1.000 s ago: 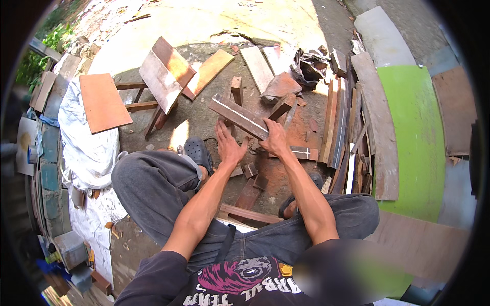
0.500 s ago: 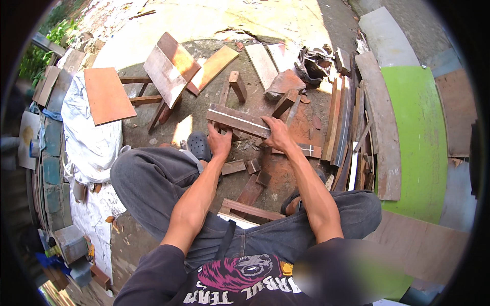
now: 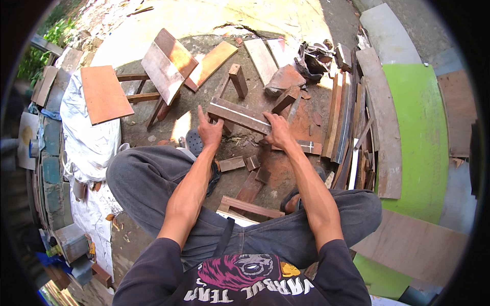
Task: The person sits on the ground and uses a hand saw to cut a small piece of wood. They hold the wood with one hand and saw with the other, then inspect the cut piece and place it aside.
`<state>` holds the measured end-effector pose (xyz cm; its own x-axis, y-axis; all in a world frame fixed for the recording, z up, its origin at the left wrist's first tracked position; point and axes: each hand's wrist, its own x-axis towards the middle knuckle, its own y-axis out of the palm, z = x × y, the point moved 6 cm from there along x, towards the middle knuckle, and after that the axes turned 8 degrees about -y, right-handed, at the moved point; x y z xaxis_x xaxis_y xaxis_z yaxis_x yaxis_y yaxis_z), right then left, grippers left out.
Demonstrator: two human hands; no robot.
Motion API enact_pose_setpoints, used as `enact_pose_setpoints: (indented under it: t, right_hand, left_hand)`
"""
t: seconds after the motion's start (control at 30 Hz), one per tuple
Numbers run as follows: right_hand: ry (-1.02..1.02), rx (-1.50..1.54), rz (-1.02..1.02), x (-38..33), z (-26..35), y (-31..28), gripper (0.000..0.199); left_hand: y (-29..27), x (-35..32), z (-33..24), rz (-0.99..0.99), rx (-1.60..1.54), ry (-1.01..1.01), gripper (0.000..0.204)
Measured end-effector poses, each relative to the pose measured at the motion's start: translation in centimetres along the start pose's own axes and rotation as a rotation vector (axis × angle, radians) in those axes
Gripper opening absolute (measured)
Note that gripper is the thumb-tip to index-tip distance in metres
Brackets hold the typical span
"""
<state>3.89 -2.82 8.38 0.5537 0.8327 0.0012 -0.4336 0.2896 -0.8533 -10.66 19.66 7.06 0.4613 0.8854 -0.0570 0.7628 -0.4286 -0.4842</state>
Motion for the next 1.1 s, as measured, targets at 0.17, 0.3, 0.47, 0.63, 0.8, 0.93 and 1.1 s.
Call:
enact_pose_setpoints:
  t: [0.17, 0.3, 0.47, 0.63, 0.8, 0.93, 1.1]
  right_hand:
    - [0.006, -0.037, 0.002, 0.2, 0.4, 0.0, 0.078]
    - [0.022, -0.099, 0.034, 0.6, 1.3, -0.2, 0.080]
    - [0.068, -0.135, 0.067, 0.4, 2.0, -0.6, 0.086]
    - [0.150, -0.253, 0.061, 0.0, 3.5, -0.4, 0.094]
    - [0.094, -0.081, -0.171, -1.2, 2.0, 0.9, 0.096]
    - [0.027, 0.059, -0.266, -2.9, 0.7, 0.8, 0.098]
    - [0.077, 0.157, -0.287, -5.0, -0.6, 1.2, 0.096]
  left_hand:
    - [0.1, -0.3, 0.5, 0.015, -0.025, -0.001, 0.093]
    - [0.0, 0.1, 1.8, 0.067, 0.034, -0.003, 0.090]
    - [0.0, 0.0, 2.1, 0.166, -0.033, 0.029, 0.084]
    - [0.0, 1.0, 3.7, 0.189, -0.106, -0.067, 0.080]
    - [-1.1, 2.7, 1.8, 0.166, 0.342, 0.193, 0.085]
    - [-1.6, 4.4, -0.9, 0.373, 0.544, 0.204, 0.094]
    - [-1.1, 5.8, -4.5, 0.629, 0.713, 0.559, 0.107]
